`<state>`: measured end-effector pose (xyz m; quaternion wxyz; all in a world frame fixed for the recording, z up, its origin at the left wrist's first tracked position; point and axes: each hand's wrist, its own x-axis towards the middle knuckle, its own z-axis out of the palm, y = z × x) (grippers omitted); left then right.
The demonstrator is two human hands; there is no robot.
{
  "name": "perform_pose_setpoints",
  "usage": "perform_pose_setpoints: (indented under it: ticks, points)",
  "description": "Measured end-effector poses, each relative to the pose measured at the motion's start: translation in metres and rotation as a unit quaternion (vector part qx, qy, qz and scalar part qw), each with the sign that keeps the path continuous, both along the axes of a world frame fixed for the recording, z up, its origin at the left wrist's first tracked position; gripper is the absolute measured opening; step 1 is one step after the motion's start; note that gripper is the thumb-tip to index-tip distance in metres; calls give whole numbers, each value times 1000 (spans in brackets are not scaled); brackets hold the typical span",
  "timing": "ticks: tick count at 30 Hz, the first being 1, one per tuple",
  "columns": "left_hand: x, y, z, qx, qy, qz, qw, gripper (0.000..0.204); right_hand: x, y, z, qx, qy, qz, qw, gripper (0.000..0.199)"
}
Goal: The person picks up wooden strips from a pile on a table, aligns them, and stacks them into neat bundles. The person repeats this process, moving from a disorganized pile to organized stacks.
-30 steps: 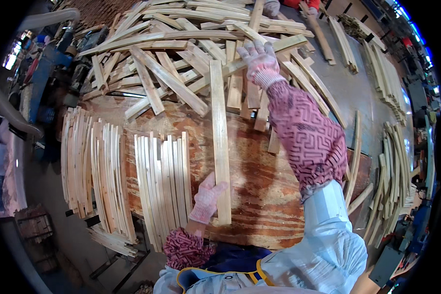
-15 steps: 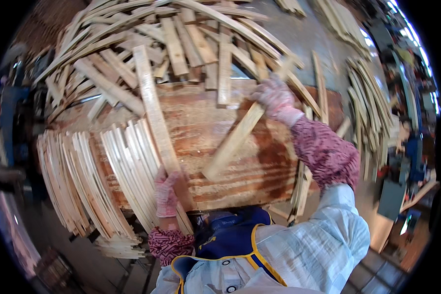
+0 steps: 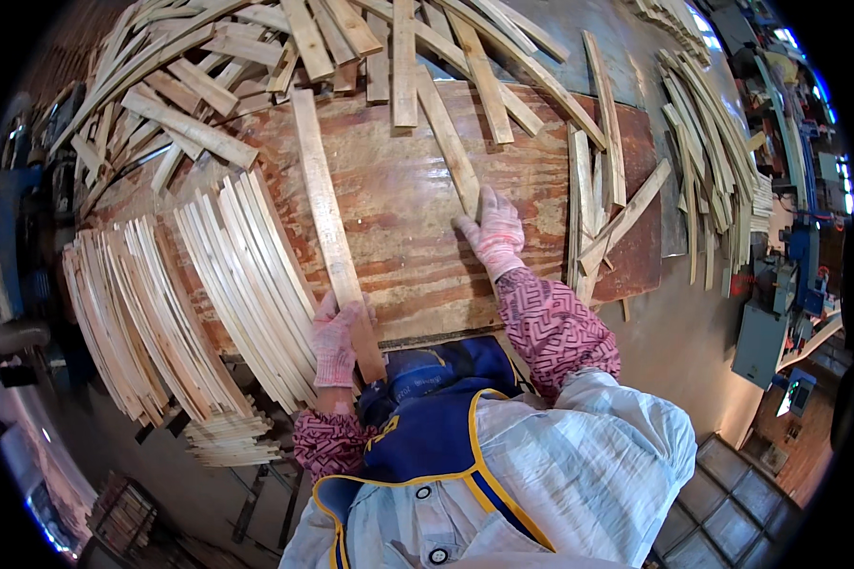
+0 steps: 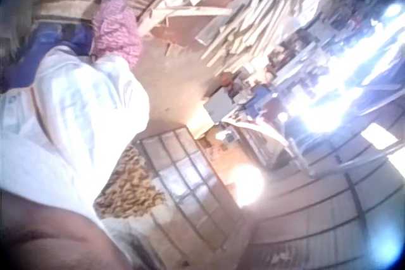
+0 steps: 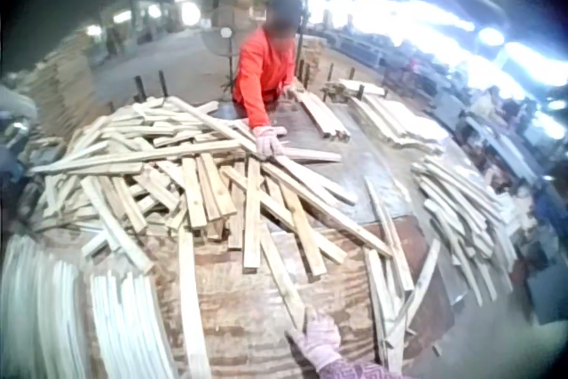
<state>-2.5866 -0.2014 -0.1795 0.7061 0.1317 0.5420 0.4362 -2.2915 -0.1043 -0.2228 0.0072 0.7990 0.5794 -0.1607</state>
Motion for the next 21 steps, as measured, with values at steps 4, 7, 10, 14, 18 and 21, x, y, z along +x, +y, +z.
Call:
perform_pose_setpoints:
  ticks: [4,7,10,14,18,21]
  points:
    - [5,-12,-14,-52,-26,21,998,34,-26,34,64,-143,46,-106,983,79]
    - [1,-12,-15,-41,-52,23,998,37,12,18,33,-59,385,-184,902,59]
    - [-10,-19,-17,-57,-70,52,995,42,-14,-13,75,3,432,-180,884,48]
    - [-24,-10,-17,-18,-49,24,998,45,-9,-2,51,93,516,-76,848,45]
    - [-51,-41,-30,39,-13,113,993,46,-74,68,72,108,536,63,835,35]
    - [-91,-67,-43,83,56,224,970,48,-139,119,66,165,474,197,843,29]
